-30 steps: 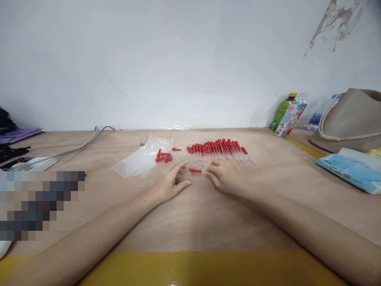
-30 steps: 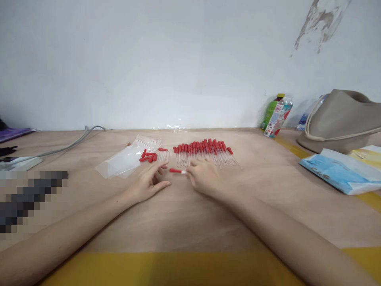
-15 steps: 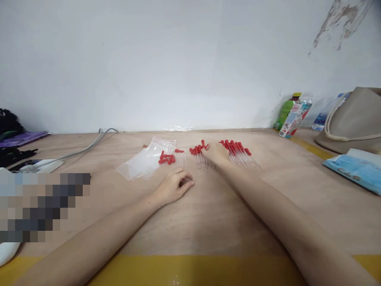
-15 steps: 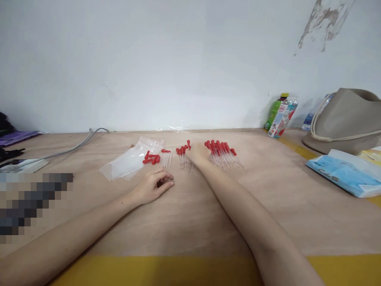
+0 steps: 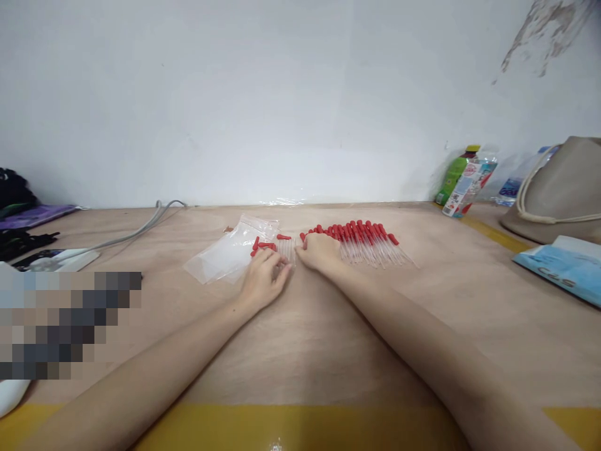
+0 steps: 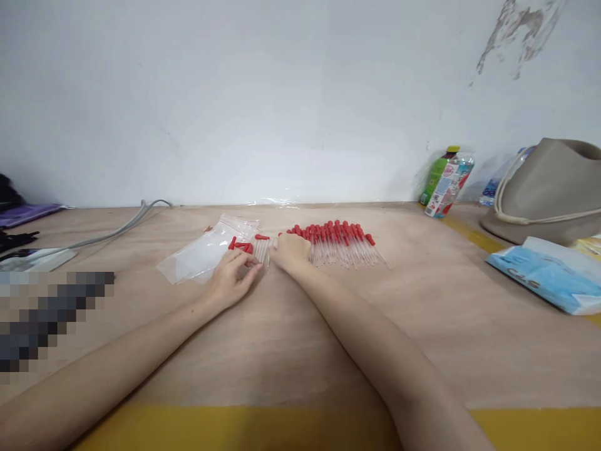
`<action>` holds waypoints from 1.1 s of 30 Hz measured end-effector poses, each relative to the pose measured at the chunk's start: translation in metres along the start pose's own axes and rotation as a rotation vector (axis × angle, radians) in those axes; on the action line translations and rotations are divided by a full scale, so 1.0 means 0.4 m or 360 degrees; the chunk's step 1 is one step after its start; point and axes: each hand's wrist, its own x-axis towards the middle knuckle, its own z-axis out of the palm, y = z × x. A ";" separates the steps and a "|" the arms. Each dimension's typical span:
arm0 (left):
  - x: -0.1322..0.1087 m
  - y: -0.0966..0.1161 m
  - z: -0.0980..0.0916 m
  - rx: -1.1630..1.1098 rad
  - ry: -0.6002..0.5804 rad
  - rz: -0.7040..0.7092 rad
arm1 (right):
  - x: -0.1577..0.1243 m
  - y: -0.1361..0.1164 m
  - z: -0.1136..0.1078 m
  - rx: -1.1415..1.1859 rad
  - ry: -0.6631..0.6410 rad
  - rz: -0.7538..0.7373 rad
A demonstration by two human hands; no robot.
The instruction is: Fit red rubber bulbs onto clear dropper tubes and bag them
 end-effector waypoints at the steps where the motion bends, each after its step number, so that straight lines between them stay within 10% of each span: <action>1: 0.006 -0.015 0.001 0.0057 0.0074 -0.0029 | 0.000 -0.012 0.004 -0.0004 -0.0025 0.0001; 6: 0.065 -0.094 0.001 0.0410 0.0147 -0.0142 | 0.009 -0.047 0.021 -0.0016 -0.0135 0.0061; 13: 0.208 -0.140 0.028 0.0579 -0.0460 -0.0196 | -0.014 -0.051 0.032 -0.0020 -0.0067 0.0017; 22: 0.293 -0.165 0.058 0.0523 -0.0717 -0.0244 | -0.133 0.113 0.034 -0.0002 0.0677 -0.0566; 33: 0.221 -0.076 0.016 0.0121 -0.0363 -0.0114 | -0.165 0.243 0.010 0.0393 0.0547 -0.1003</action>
